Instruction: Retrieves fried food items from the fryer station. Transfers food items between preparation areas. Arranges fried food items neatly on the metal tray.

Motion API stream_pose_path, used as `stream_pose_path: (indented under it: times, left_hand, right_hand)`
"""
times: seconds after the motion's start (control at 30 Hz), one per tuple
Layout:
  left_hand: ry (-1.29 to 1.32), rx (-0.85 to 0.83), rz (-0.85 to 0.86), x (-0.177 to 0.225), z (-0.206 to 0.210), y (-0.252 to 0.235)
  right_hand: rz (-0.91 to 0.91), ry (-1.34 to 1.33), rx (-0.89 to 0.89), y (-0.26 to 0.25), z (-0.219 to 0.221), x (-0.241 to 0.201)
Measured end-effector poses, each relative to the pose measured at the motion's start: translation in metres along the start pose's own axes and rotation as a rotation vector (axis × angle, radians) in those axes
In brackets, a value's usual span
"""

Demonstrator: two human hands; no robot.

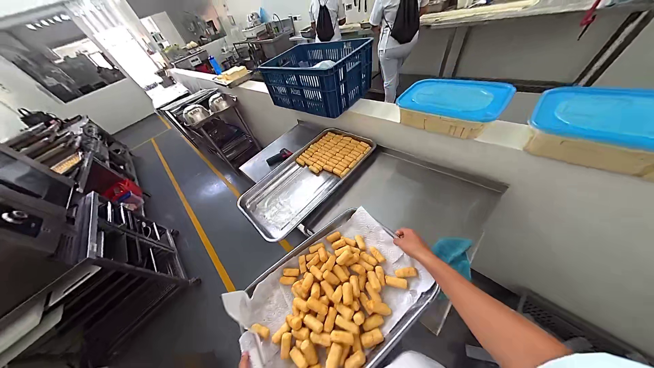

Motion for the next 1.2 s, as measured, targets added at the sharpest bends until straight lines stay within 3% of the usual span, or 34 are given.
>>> stream_pose_path:
  times: [0.1,0.23,0.33,0.4,0.47,0.63,0.77,0.97,1.07,1.2]
  left_hand:
    - [-0.001,-0.138,-0.061,0.022,0.073,0.027]
    - [-0.006,-0.485,-0.176,0.033,0.165,0.039]
    - [-0.002,-0.820,-0.216,0.046,0.209,0.029]
    - [-0.081,-1.070,-0.137,0.061,0.224,0.010]
    - [-0.198,-1.207,-0.024,0.079,0.227,-0.020]
    - [-0.285,-1.185,0.036,0.101,0.184,-0.116]
    - [-0.303,-1.151,0.029,0.120,0.157,-0.184]
    - [-0.307,-1.207,0.090,0.168,0.170,-0.244]
    - [-0.293,-1.145,0.127,0.194,0.186,-0.270]
    - [-0.277,-1.055,0.160,0.228,0.198,-0.304]
  right_hand:
    - [-0.038,0.020,0.121,-0.044,-0.033,-0.010]
    - [-0.144,-0.168,0.258,-0.042,-0.064,-0.059]
    - [-0.178,-0.250,0.252,-0.025,-0.050,-0.081]
    - [-0.163,-0.294,0.279,-0.014,-0.031,-0.084]
    - [-0.127,-0.310,0.310,-0.008,-0.011,-0.082]
    - [-0.010,-0.290,0.435,0.011,0.040,-0.083]
    - [0.047,-0.139,0.480,0.007,0.052,-0.117]
    - [0.092,0.179,0.503,-0.056,0.046,-0.148]
    - [0.093,0.343,0.451,-0.104,0.055,-0.150]
    - [0.040,0.475,0.400,-0.125,0.078,-0.158]
Point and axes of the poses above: each hand's wrist, its own y-axis away from the middle knuckle, its own z-axis out of the palm, x = y × z, the point moved 3 cm from there along -y, towards the middle knuckle, and after that the axes turned 9 degrees about z, right-handed, at the moved point
